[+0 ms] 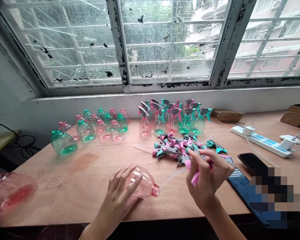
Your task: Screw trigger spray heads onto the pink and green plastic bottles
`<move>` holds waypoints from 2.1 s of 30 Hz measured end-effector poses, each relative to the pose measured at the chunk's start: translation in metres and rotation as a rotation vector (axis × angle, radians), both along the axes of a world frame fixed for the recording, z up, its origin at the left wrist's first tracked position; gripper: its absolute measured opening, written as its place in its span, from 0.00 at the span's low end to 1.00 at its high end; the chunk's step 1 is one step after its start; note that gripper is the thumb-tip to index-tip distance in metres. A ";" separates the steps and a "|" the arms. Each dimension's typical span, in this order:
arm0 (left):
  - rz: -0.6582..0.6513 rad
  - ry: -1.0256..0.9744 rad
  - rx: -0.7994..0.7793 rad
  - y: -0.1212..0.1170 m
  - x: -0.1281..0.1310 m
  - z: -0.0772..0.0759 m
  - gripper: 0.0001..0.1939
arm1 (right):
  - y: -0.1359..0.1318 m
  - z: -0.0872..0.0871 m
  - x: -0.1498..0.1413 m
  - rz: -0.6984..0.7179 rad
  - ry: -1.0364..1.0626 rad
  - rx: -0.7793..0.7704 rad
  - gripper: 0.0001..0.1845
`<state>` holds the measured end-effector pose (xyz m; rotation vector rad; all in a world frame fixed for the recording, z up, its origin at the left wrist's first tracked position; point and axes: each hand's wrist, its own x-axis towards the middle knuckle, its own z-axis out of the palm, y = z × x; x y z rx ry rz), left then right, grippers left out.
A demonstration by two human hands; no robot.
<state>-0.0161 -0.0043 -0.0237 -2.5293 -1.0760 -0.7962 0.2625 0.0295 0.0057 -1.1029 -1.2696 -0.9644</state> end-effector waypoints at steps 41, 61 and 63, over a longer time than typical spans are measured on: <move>-0.065 -0.650 -1.019 0.001 -0.009 0.001 0.54 | -0.038 -0.043 -0.017 1.055 0.804 -1.289 0.22; -0.372 -1.095 -1.366 -0.004 -0.005 0.000 0.46 | -0.050 -0.054 -0.031 1.210 0.907 -1.211 0.16; -0.376 -1.088 -1.383 -0.006 -0.004 0.004 0.47 | -0.048 -0.056 -0.028 1.270 0.947 -1.206 0.17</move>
